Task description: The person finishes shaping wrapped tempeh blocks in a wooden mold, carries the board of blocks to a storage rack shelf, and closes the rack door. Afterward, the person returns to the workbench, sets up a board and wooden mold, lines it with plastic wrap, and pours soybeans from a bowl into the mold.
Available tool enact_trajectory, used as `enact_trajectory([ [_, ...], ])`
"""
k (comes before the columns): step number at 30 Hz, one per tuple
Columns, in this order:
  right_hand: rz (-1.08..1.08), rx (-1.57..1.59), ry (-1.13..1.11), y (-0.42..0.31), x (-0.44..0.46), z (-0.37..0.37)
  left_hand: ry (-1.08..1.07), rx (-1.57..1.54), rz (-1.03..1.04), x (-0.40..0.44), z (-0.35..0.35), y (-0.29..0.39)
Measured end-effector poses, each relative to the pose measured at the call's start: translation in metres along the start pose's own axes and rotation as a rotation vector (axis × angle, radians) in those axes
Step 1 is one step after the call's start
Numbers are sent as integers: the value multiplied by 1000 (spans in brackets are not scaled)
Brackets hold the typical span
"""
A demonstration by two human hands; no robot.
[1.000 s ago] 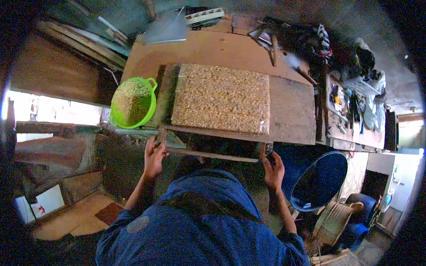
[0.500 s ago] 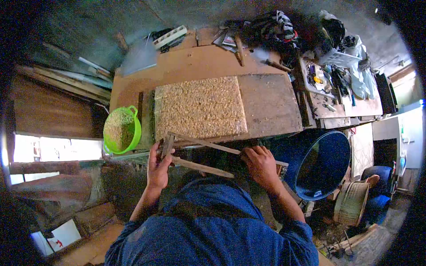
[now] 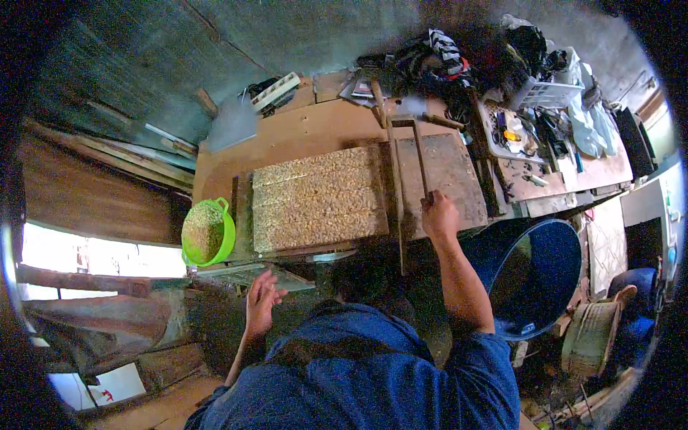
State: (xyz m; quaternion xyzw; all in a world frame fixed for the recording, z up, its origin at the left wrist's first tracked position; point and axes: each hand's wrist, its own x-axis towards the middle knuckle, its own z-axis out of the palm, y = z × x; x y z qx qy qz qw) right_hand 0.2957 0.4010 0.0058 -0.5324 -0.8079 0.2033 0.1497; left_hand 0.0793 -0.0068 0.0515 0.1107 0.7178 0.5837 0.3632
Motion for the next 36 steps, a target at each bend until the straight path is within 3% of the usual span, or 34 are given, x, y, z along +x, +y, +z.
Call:
enact_trajectory([
  [4, 68, 14, -146, -9, 20, 16, 116, -39, -137, -6, -27, -45],
  [8, 15, -16, -162, -16, 25, 23, 224, -135, -59, -25, -42, -96],
  [13, -29, -36, -228, -14, 26, 31, 376, -98, -254, -52, -34, -99],
  [16, -74, -38, -222, -10, 26, 32, 347, -73, -274, -54, -41, -112],
  [18, -18, -13, -156, -9, 28, 27, 450, -132, -303, -55, -38, -111],
  [20, -59, 49, -112, -2, 33, 20, 447, -133, -148, -50, -48, -122],
  [22, -173, -71, 22, 6, 41, 14, 507, -78, -230, -37, -55, -106],
  [24, -208, -88, 80, 4, 54, 2, 515, -2, 73, -18, -76, -125],
  [27, -237, -111, 134, -16, 77, -18, 615, -1, 249, 25, -87, -111],
  [31, -383, -112, 177, -70, 115, -26, 697, 115, 198, 63, -80, -35],
  [32, -401, -125, 187, -91, 125, -26, 701, 90, 200, 73, -85, -39],
  [34, -426, -168, 102, -141, 142, -22, 793, 441, 332, 92, -94, -46],
  [35, -433, -119, 53, -168, 146, -21, 791, 429, 374, 98, -96, -48],
  [36, -584, -173, 112, -163, 175, 7, 794, 415, 369, 101, -97, -45],
])
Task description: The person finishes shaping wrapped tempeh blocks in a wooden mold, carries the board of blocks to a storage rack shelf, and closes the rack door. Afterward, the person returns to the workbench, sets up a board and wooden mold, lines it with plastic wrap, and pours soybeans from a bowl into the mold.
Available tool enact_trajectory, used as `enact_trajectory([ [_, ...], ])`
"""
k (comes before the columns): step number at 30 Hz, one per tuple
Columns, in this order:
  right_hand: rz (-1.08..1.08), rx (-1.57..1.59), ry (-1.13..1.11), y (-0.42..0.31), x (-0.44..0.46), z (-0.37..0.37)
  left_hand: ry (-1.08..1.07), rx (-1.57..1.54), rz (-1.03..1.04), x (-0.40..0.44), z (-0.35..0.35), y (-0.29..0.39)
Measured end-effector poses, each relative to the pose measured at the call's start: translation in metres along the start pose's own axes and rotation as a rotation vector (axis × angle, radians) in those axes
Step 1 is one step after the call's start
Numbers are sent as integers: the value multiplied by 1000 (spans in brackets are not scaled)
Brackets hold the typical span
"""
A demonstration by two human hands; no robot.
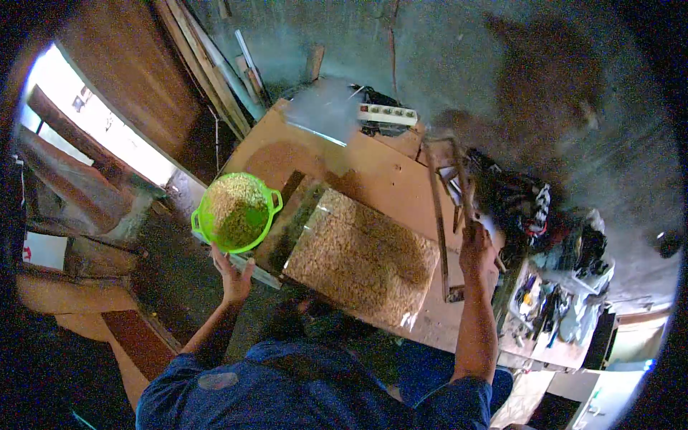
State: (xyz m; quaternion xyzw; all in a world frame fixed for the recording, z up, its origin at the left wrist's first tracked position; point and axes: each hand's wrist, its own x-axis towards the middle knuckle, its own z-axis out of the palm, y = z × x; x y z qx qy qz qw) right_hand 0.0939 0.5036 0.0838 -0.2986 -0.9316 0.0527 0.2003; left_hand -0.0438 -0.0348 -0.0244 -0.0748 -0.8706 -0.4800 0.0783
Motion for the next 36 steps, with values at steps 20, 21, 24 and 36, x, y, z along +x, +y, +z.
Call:
enact_trajectory([
  [20, -274, 186, -289, -129, 174, 206, -35, -29, -166, 93, 38, -8],
  [21, 18, 354, -446, -141, 175, 188, -39, -25, -172, 101, 39, -5],
  [24, -714, 153, -115, -87, 179, 247, -32, 11, -80, 121, 42, 4],
  [36, -241, 41, -137, -110, 125, 178, -171, -264, -24, 137, 56, -25],
])
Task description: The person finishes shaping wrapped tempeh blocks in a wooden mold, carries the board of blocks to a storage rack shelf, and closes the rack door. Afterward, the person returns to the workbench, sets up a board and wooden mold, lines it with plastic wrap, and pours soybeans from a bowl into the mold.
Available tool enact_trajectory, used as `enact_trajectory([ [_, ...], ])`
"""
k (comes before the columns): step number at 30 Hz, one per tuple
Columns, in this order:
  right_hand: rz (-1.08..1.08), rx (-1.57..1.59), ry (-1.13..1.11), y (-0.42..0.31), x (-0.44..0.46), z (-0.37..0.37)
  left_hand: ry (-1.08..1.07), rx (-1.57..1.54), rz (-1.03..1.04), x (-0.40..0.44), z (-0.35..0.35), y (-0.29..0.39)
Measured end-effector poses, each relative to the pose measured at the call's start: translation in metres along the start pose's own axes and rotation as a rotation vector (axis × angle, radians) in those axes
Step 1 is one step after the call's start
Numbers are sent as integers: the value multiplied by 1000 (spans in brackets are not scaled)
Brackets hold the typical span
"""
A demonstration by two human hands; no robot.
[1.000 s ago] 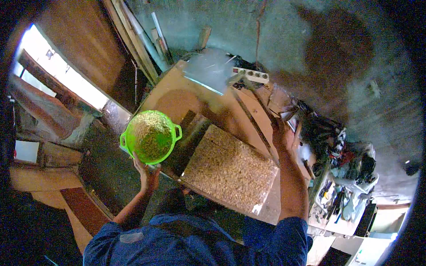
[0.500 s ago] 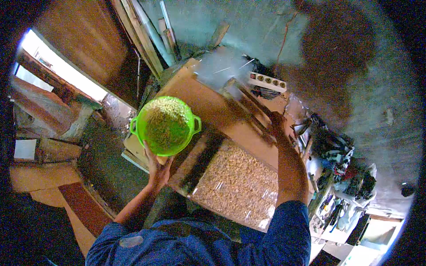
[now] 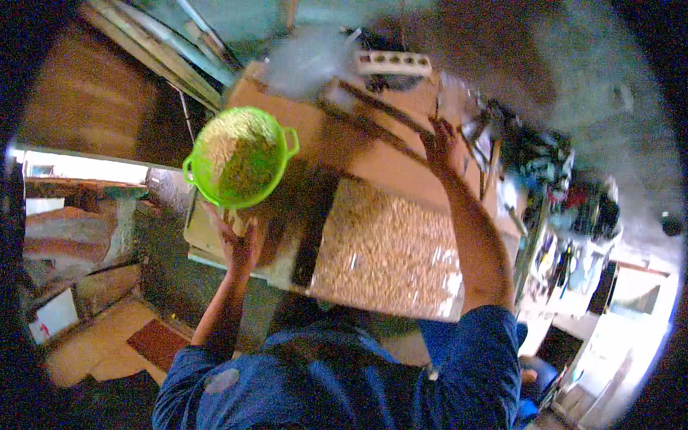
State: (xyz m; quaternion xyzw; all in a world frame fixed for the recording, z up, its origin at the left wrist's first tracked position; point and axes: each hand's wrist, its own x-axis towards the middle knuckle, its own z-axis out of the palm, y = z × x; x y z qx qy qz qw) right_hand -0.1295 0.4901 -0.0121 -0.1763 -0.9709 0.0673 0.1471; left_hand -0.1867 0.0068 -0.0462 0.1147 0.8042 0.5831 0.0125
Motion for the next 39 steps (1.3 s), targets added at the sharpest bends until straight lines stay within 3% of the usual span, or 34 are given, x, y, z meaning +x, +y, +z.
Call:
enact_trajectory([
  [1, -95, -64, 59, -4, -9, -10, 13, 29, -81, -15, -5, 3],
  [2, -2, 61, 77, -4, -22, -31, 46, 63, -153, -25, -11, 6],
  [3, 111, 157, -35, -20, -33, -67, -39, 355, 47, -35, -19, 12],
  [4, 214, 250, -133, -29, -42, -87, -44, 373, 50, -42, -24, 14],
  [5, 125, 101, 13, 2, -67, -71, -242, 427, 103, -51, -26, 14],
  [6, 134, 105, 17, 3, -82, -76, -446, 473, 156, -60, -25, 17],
  [8, 353, 293, -2, 8, -122, -98, -453, 456, 144, -74, -15, 39],
  [10, 405, 318, 73, 9, -165, -111, -492, 614, 250, -86, -11, 33],
  [12, 486, 345, 176, 9, -213, -126, -529, 504, 271, -89, -7, 32],
  [14, 599, 337, 254, 14, -265, -138, -427, 574, 312, -93, -5, 40],
  [18, 766, 327, 340, 6, -376, -172, -577, 732, 484, -98, -9, 22],
  [24, 893, 226, 409, -9, -543, -153, -572, 882, 607, -103, -8, 23],
  [26, 1001, 483, 459, -19, -583, -132, -573, 926, 648, -111, -8, 24],
  [30, 1049, 528, 291, -50, -579, -128, -542, 906, 668, -123, -15, 19],
  [32, 802, 303, 261, -53, -548, -135, -533, 976, 646, -130, -18, 18],
  [34, 677, 268, 293, -44, -518, -131, -526, 971, 673, -143, -20, 31],
  [39, 584, 145, 108, -21, -464, -123, -540, 1002, 622, -142, -21, 30],
])
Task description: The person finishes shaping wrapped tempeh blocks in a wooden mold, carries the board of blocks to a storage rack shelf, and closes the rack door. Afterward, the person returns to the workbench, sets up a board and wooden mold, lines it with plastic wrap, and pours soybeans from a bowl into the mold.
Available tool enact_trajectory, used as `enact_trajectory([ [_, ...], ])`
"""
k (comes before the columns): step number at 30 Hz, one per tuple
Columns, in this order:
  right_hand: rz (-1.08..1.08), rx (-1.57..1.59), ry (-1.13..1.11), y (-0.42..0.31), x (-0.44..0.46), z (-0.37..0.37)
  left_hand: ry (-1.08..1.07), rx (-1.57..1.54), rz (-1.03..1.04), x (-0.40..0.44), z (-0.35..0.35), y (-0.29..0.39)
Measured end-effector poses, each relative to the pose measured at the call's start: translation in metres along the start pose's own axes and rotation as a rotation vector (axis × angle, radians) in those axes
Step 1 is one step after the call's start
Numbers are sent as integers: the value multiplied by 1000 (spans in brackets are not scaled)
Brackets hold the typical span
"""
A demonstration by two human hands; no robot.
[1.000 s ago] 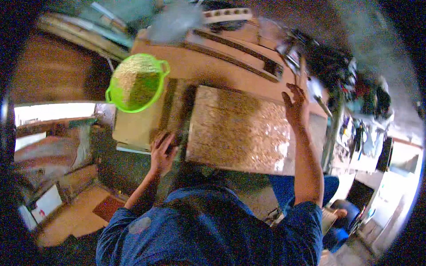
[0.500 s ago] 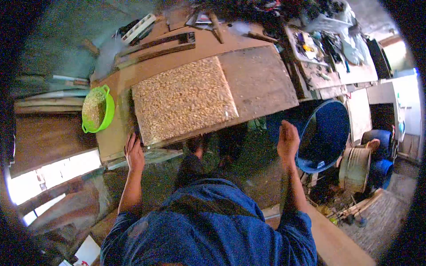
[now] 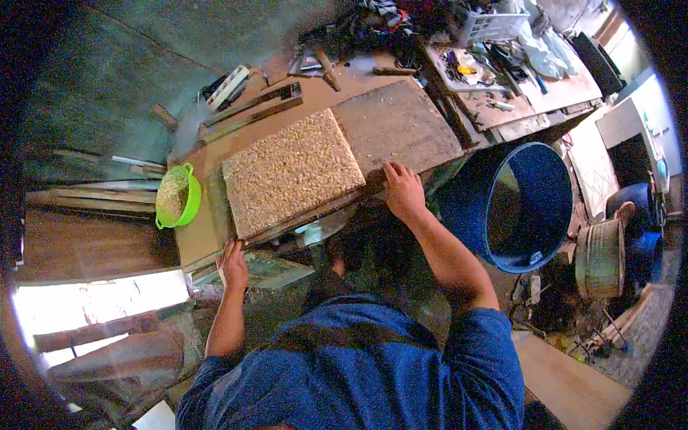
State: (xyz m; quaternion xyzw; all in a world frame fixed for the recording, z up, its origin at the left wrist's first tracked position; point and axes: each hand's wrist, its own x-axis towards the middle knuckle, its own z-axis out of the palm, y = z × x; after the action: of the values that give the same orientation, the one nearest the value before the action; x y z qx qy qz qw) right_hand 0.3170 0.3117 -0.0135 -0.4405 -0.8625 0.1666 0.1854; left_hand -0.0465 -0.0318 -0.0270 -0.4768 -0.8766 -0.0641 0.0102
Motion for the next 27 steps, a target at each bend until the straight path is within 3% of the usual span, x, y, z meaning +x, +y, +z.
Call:
enact_trajectory([
  [7, -182, -138, -158, 9, 54, 12, 68, 0, 56, -1, -4, -6],
  [9, -238, -202, -319, 8, 65, 4, 74, -5, 59, -1, -1, -9],
  [11, -271, -227, -297, 13, 65, 5, 157, 27, 81, 0, 1, -11],
  [18, -307, -301, -186, 27, 28, 4, 105, 48, 158, 2, -10, -8],
  [20, -277, -332, -155, 30, 3, 5, 137, 7, 103, -2, -14, 4],
  [22, -336, -167, 29, 34, -29, 5, 208, -92, 26, -16, 6, 2],
  [23, -173, 8, 3, 27, -49, -2, 203, -84, 12, -22, 5, 8],
  [24, -11, 183, -26, 18, -68, -9, 193, -210, -155, -27, 1, 21],
  [25, 49, 210, -22, 27, -92, -2, 183, -334, -323, -34, -2, 29],
  [27, 187, 240, -60, 51, -134, 16, 188, -379, -388, -37, -1, 31],
])
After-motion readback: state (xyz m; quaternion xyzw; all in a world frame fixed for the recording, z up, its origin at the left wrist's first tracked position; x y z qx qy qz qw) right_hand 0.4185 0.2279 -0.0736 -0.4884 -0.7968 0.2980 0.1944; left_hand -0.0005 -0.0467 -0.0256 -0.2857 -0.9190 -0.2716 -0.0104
